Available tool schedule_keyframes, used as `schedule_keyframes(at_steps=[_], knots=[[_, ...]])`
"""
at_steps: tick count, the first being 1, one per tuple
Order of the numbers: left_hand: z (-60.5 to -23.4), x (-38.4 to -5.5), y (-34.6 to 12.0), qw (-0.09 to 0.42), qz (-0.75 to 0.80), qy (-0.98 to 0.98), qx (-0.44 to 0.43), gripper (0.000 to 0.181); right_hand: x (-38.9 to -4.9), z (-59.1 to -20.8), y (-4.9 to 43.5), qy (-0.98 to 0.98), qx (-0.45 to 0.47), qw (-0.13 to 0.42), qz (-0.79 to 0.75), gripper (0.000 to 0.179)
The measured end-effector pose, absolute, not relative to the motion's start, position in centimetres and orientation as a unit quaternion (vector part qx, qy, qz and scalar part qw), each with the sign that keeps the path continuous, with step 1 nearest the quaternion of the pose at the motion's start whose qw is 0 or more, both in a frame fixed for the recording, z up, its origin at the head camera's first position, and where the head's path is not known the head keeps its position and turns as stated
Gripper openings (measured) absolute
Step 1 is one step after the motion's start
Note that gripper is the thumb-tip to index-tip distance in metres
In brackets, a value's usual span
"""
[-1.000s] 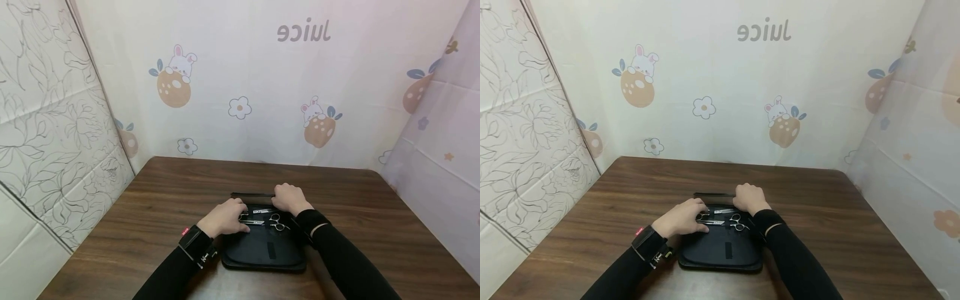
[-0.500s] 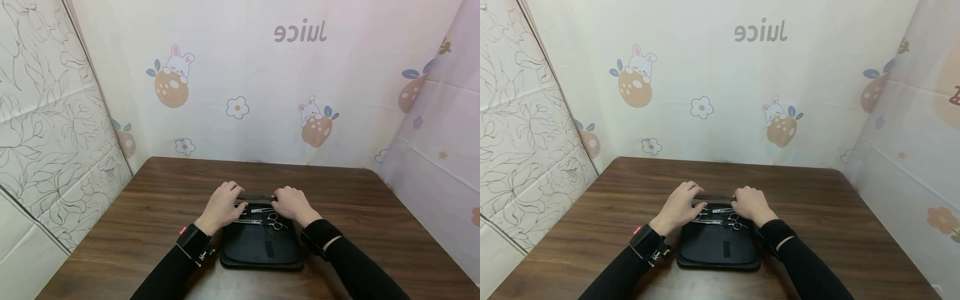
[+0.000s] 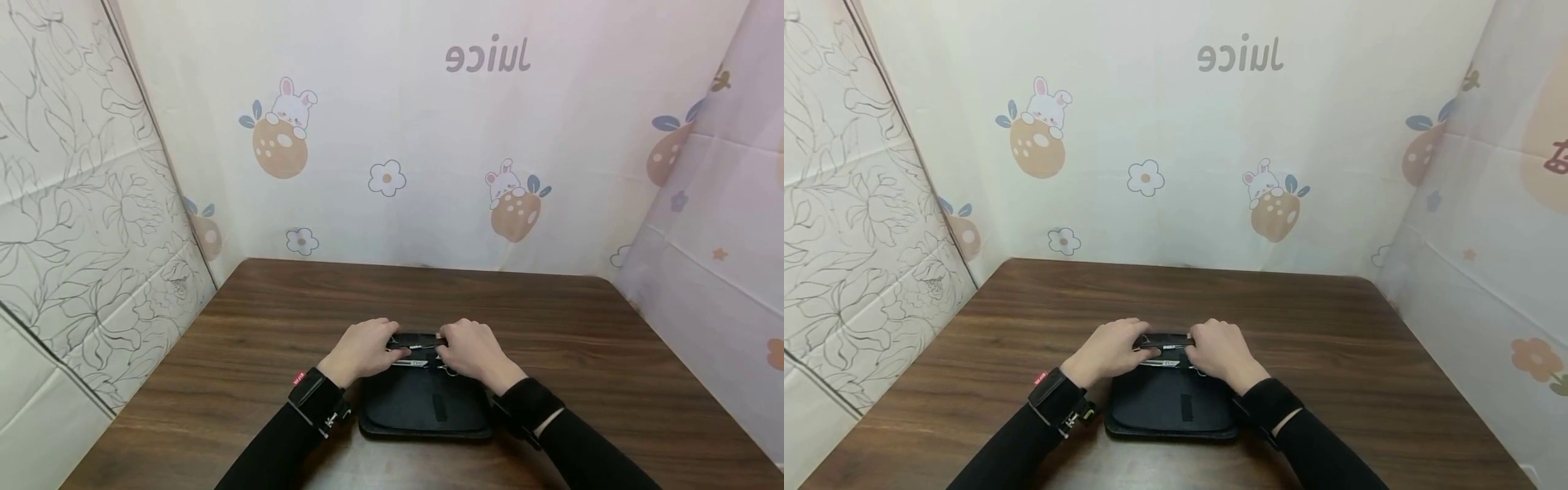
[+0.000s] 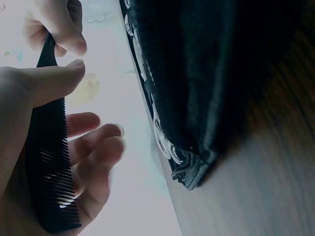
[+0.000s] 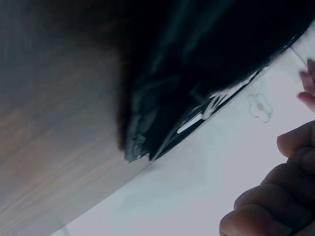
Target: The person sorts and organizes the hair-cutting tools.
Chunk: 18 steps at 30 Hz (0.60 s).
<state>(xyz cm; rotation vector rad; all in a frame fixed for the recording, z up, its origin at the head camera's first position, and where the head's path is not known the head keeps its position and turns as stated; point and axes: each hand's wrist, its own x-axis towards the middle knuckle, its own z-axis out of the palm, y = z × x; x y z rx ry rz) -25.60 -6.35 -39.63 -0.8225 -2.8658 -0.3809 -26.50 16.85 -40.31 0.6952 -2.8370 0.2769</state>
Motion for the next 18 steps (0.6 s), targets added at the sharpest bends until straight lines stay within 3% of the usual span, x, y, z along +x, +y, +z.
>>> schedule_keyframes(at_steps=[4, 8, 18], knots=[[-39.5, -25.4, -6.0, 0.063, -0.112, -0.953, -0.274, 0.021, -25.4, -40.3, 16.6, -0.96, 0.242, 0.111, 0.089, 0.024], [-39.2, -24.9, -5.5, 0.063, -0.101, -0.952, -0.283, 0.012, -24.6, -40.4, 16.5, -0.959, 0.247, 0.109, 0.086, 0.029], [-39.0, -24.1, -5.3, -0.004, -0.15, -0.945, -0.292, 0.035, -23.5, -40.8, 17.3, -0.951, 0.277, 0.038, 0.131, 0.02]])
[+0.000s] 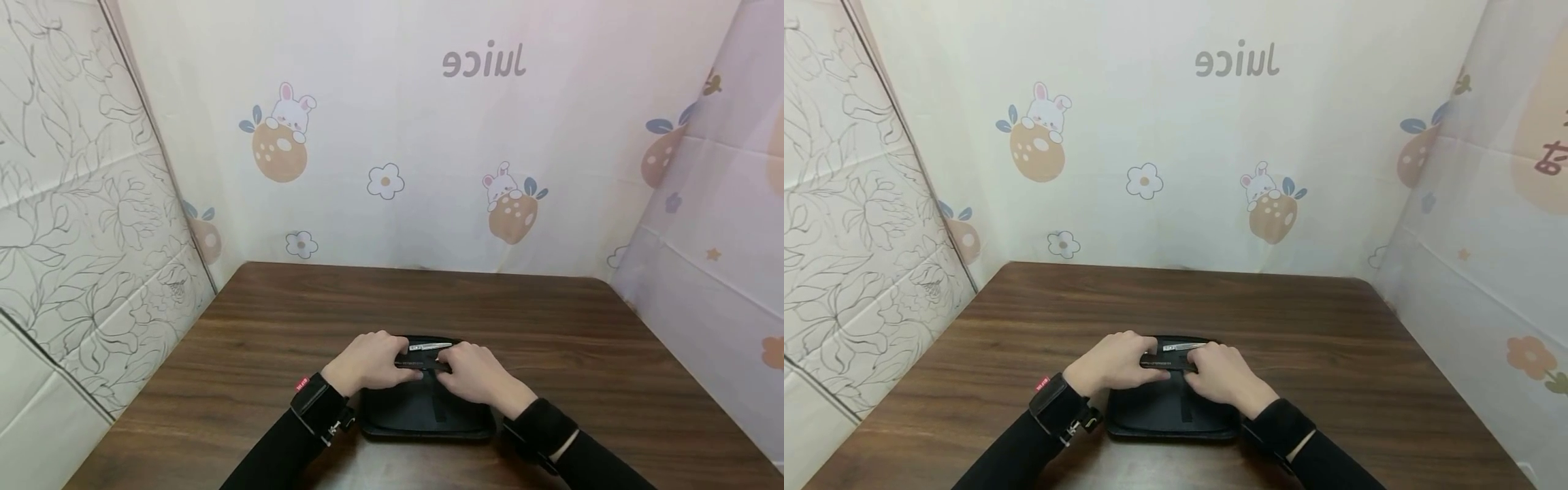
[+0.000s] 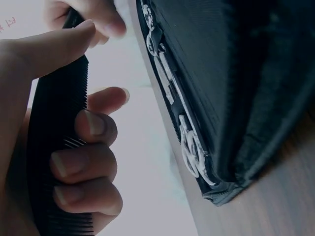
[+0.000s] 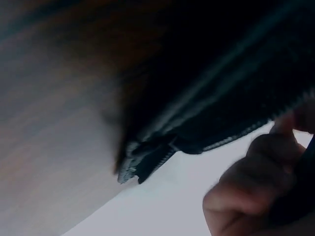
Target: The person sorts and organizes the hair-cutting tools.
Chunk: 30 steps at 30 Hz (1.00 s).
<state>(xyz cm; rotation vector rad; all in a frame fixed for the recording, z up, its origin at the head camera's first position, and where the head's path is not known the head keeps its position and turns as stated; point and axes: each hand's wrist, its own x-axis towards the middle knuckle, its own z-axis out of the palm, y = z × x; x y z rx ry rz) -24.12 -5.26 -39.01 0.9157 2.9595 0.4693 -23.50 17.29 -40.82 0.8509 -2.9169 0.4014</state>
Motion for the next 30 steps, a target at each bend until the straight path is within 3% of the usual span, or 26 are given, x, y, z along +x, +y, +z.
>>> schedule_keyframes(at_steps=[8, 16, 23, 30], knots=[[-39.8, -24.0, -6.0, 0.008, 0.112, 0.951, 0.288, 0.026, -23.0, -40.8, 18.8, -0.944, 0.313, 0.012, 0.108, 0.01], [-40.6, -23.8, -7.7, 0.02, 0.107, 0.951, 0.289, 0.025, -22.4, -40.6, 20.4, -0.938, 0.327, -0.024, 0.115, 0.038], [-41.1, -23.5, -8.8, 0.067, 0.159, 0.934, 0.312, 0.025, -22.0, -40.7, 20.9, -0.935, 0.324, -0.039, 0.14, 0.036], [-41.2, -22.7, -10.3, 0.107, 0.205, 0.919, 0.318, 0.037, -21.7, -40.5, 20.9, -0.934, 0.331, -0.053, 0.126, 0.042]])
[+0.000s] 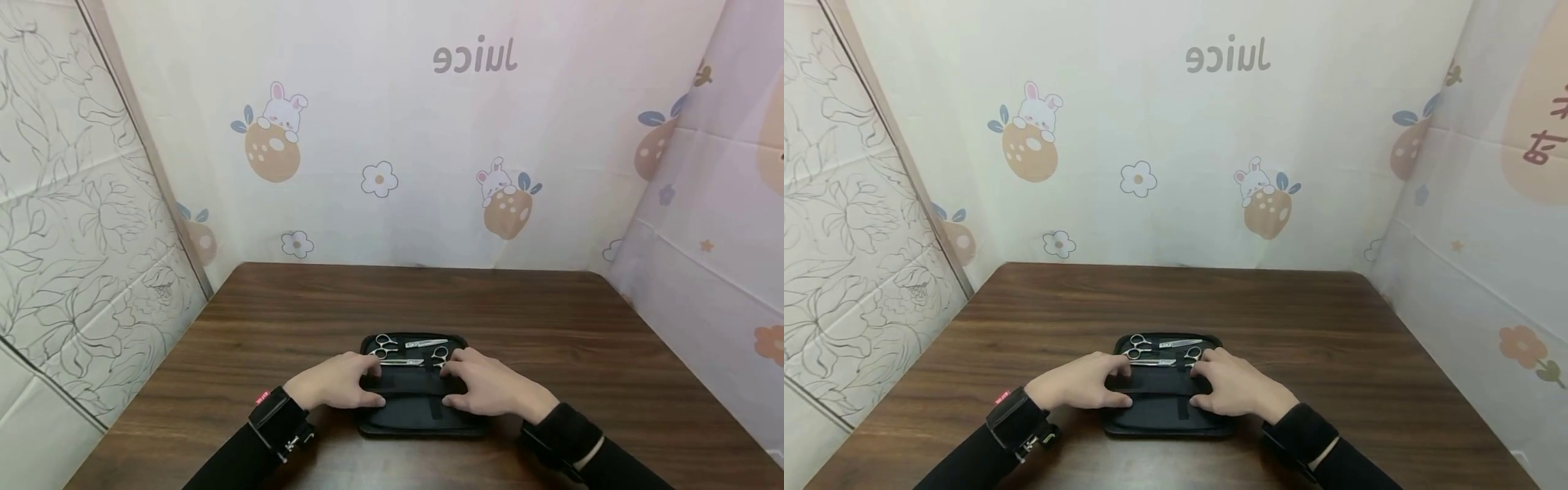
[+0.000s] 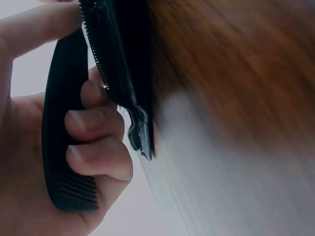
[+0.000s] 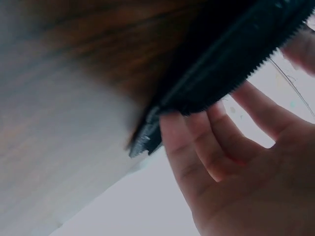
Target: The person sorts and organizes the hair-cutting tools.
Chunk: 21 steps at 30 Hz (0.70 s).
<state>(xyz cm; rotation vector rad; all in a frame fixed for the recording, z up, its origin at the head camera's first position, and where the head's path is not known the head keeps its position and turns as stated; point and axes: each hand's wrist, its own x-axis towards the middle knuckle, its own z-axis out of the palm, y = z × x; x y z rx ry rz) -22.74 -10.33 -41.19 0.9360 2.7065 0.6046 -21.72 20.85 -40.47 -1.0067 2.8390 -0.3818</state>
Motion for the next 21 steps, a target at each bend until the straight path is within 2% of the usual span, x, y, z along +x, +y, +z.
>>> schedule_keyframes(at_steps=[7, 21], knots=[[-41.1, -22.4, -12.1, 0.101, 0.232, 0.91, 0.328, 0.035, -21.6, -40.1, 20.6, 0.933, -0.325, 0.088, -0.123, 0.055], [-40.6, -22.2, -14.3, 0.093, 0.232, 0.909, 0.334, 0.032, -21.9, -40.1, 20.1, 0.941, -0.302, 0.102, -0.116, 0.056]])
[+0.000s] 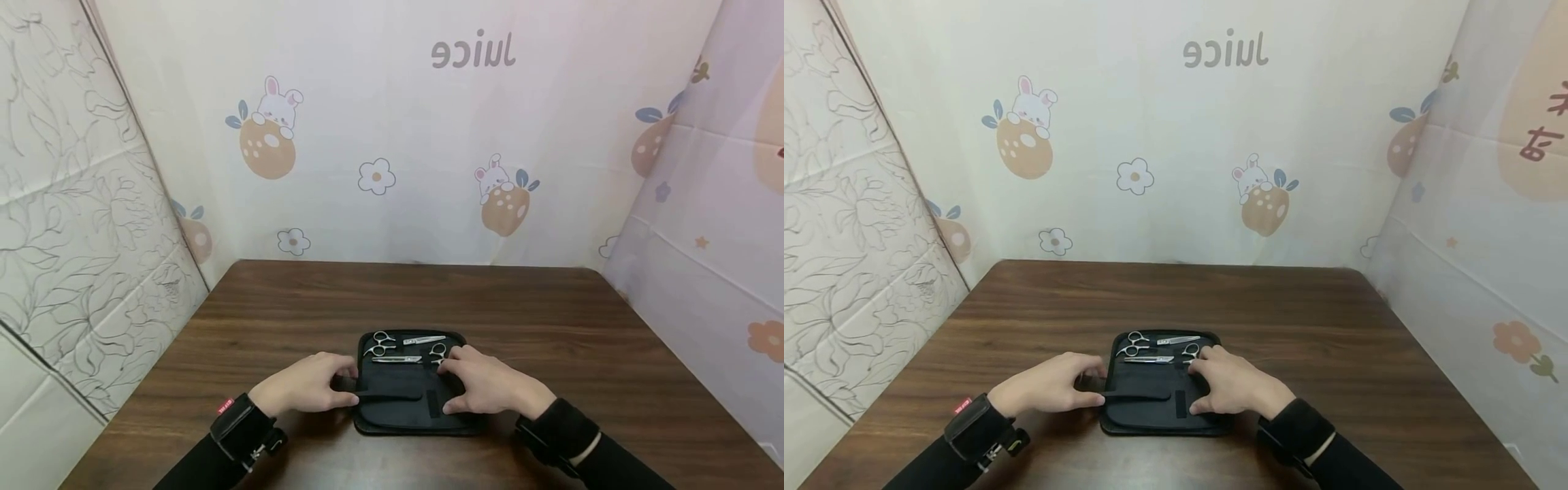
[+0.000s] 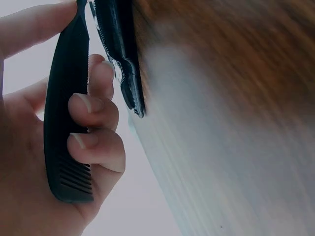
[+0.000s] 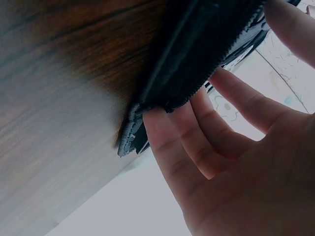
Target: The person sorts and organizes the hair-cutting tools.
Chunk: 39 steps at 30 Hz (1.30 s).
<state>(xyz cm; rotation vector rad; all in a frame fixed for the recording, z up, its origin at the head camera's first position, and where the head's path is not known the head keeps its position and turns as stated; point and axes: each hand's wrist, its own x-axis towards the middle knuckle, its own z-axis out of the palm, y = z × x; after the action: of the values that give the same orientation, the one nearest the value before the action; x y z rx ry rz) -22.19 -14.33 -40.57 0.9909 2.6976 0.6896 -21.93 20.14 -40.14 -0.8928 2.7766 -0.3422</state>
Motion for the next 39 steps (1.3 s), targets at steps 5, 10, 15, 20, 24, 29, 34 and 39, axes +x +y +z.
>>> schedule_keyframes(at_steps=[5, 10, 15, 20, 24, 29, 34, 39], knots=[[-40.8, -22.1, -14.4, 0.096, 0.227, 0.911, 0.329, 0.035, -21.9, -40.1, 20.1, 0.942, -0.3, 0.1, -0.114, 0.056], [-40.8, -21.9, -14.1, 0.092, 0.219, 0.914, 0.329, 0.039, -21.8, -40.1, 20.0, 0.942, -0.299, 0.098, -0.116, 0.057], [-40.9, -21.8, -13.9, 0.089, 0.213, 0.914, 0.332, 0.041, -21.9, -40.2, 19.9, 0.943, -0.295, 0.098, -0.119, 0.057], [-40.9, -21.9, -13.8, 0.092, 0.214, 0.913, 0.335, 0.041, -22.0, -40.3, 20.0, 0.942, -0.302, 0.09, -0.117, 0.057], [-41.0, -21.9, -13.8, 0.09, 0.206, 0.914, 0.338, 0.041, -22.0, -40.4, 20.1, 0.94, -0.308, 0.088, -0.118, 0.057], [-41.0, -21.8, -13.6, 0.088, 0.201, 0.915, 0.34, 0.041, -22.0, -40.4, 20.1, 0.939, -0.312, 0.083, -0.119, 0.056], [-40.9, -21.6, -13.1, 0.086, 0.197, 0.916, 0.34, 0.04, -21.9, -40.3, 20.1, 0.939, -0.313, 0.082, -0.12, 0.057], [-41.0, -21.4, -12.5, 0.082, 0.182, 0.919, 0.339, 0.038, -21.9, -40.4, 20.1, 0.939, -0.311, 0.083, -0.122, 0.057]])
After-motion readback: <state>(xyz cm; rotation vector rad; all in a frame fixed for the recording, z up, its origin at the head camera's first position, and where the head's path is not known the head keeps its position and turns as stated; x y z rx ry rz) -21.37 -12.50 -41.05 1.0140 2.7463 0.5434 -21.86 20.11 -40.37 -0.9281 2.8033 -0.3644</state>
